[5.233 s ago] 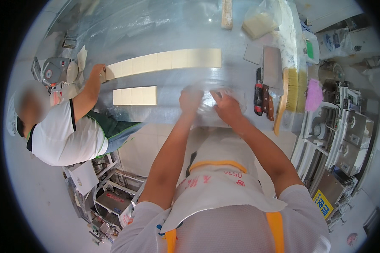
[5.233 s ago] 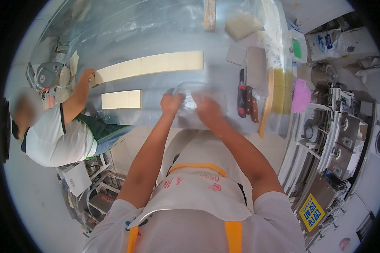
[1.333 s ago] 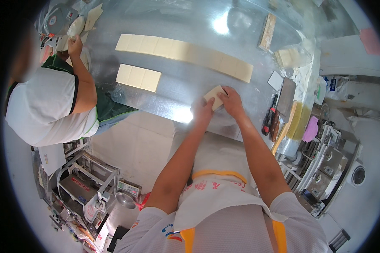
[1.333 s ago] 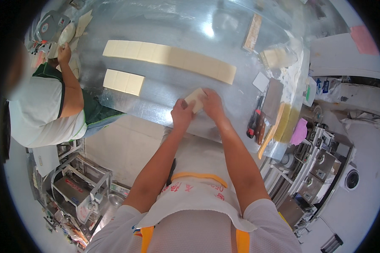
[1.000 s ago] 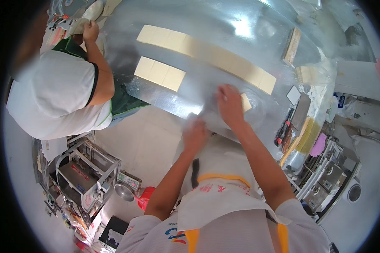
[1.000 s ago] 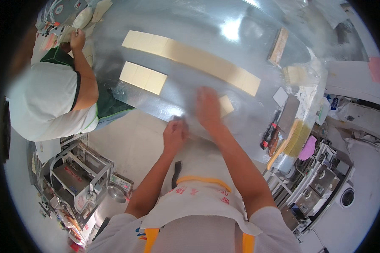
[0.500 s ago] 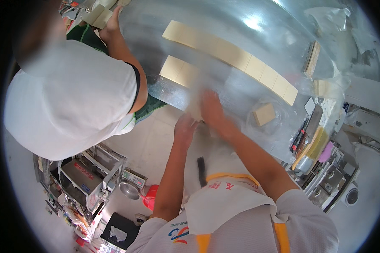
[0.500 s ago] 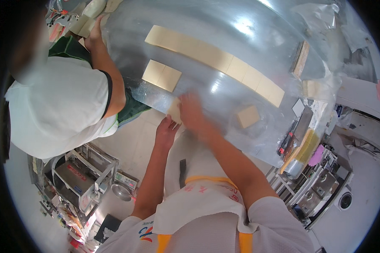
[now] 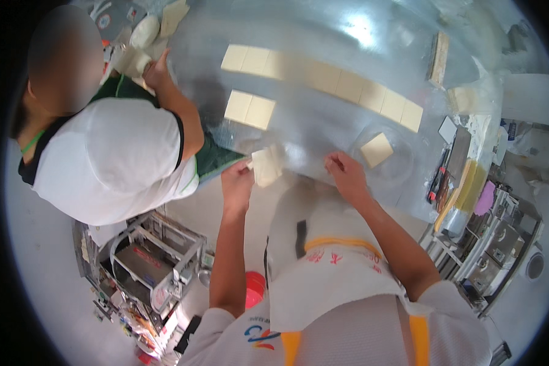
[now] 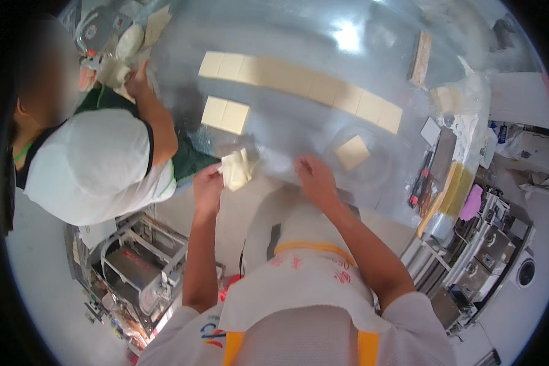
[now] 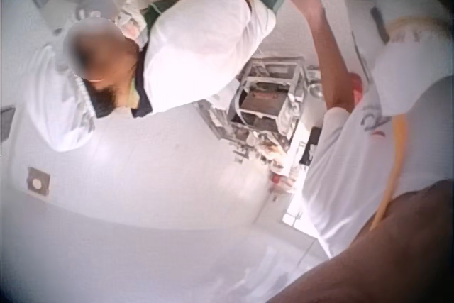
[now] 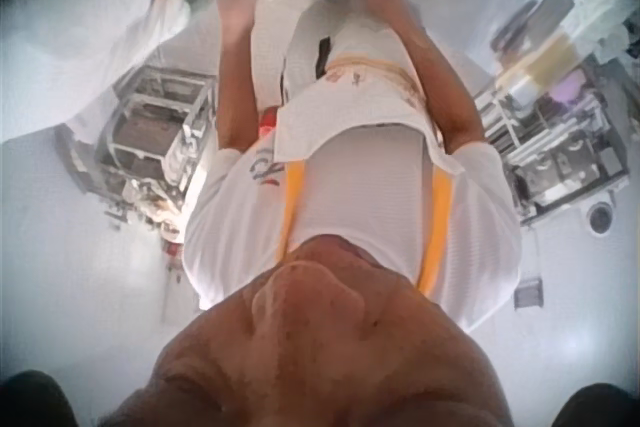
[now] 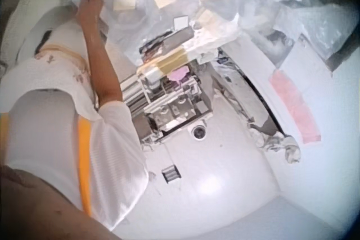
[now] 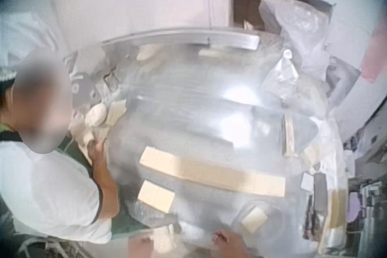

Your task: The person mixes flour and water by hand in a bowl, transfers the mixture to a work surface, and then folds individual portions of dough.

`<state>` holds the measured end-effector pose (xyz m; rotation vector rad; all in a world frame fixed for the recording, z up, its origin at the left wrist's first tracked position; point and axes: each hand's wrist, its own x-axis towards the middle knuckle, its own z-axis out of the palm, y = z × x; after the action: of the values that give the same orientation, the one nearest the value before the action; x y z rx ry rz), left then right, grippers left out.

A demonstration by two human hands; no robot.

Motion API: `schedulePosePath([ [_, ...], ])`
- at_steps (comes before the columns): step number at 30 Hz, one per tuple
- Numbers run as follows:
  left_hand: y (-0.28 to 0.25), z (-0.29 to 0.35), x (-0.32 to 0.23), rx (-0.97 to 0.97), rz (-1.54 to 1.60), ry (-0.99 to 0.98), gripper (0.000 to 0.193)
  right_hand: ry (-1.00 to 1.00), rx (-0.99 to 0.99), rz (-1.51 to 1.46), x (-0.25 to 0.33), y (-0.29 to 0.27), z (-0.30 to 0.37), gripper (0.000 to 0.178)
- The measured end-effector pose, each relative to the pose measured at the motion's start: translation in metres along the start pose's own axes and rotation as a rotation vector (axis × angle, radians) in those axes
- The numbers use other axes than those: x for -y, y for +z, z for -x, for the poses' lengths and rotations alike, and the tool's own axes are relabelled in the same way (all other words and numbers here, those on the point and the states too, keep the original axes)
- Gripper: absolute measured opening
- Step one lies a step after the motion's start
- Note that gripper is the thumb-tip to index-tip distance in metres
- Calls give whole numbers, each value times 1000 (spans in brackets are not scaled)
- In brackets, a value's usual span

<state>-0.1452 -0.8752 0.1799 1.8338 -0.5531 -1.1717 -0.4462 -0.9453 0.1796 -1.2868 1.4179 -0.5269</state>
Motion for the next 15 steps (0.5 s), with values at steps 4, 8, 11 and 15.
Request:
schedulePosePath([
  [4,28,-1,-50,-38,-620,56,14,13,65,-20,-20,-36,27,21],
  [8,57,44,-101,94,-530,140,22,-8,77,-161,-3,-63,10,27],
  [11,90,82,-124,298,-77,-9,26,89,257,-711,-1,-64,4,38],
  [15,127,102,-118,306,-57,-5,28,443,687,-1485,18,-70,17,48],
])
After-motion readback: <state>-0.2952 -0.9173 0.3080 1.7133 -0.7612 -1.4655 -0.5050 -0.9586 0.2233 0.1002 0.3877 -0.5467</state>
